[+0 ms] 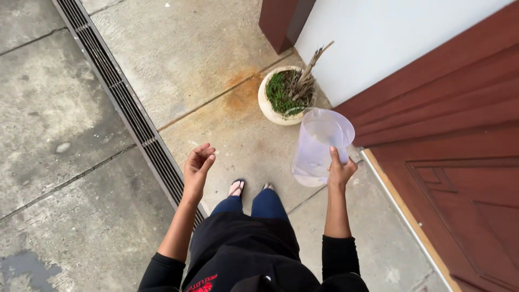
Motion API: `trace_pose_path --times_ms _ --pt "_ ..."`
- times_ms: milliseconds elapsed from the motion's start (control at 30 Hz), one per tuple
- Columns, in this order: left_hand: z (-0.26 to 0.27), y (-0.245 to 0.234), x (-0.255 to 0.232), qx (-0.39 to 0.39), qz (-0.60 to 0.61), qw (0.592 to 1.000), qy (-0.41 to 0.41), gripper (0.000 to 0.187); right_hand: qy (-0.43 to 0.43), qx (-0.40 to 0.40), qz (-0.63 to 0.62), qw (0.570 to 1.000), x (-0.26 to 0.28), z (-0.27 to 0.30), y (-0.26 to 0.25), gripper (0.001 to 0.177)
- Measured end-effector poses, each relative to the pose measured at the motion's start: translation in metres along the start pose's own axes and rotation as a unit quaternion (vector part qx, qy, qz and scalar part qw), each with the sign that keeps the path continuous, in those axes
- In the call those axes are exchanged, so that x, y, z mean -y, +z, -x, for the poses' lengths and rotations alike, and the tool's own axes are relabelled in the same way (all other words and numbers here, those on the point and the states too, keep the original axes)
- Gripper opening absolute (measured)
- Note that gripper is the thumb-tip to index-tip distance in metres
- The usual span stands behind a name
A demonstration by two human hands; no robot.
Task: Filling a pitcher with water from a garden tap and watering several potted plants outdoors.
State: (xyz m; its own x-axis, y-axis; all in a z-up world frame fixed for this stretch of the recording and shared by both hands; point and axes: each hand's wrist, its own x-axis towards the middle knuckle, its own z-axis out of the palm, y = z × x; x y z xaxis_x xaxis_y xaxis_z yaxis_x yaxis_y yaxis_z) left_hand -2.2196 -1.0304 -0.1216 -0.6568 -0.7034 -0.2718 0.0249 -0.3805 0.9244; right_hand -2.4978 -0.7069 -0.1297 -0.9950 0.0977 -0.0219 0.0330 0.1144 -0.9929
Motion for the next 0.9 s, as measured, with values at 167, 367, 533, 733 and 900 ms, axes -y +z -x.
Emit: trace_pose_path --times_ms 167,367,533,733,900 --pt "-0.040 0.054 -0.010 -0.027 0.016 0.999 0.013 0.037 0.055 0.001 0.022 0.998 -0.015 -0.081 0.032 0.036" --pt "-0.060 0.108 -0.002 -0.083 0.017 0.996 0.003 0.034 0.040 0.036 0.081 0.995 -0.035 -0.167 0.054 0.032" --pt "-0.071 0.133 0.006 -0.124 0.004 0.992 -0.009 0.032 0.028 0.071 0.119 0.990 -0.028 -0.205 0.065 0.032" --pt "-0.092 0.164 0.004 -0.131 -0.017 0.991 -0.018 0.030 0.080 0.073 0.129 0.986 -0.024 -0.234 0.058 0.034" --pt "-0.109 0.181 0.007 -0.112 -0.017 0.994 -0.004 0.031 0.076 0.105 0.122 0.984 -0.038 -0.250 0.043 0.041"
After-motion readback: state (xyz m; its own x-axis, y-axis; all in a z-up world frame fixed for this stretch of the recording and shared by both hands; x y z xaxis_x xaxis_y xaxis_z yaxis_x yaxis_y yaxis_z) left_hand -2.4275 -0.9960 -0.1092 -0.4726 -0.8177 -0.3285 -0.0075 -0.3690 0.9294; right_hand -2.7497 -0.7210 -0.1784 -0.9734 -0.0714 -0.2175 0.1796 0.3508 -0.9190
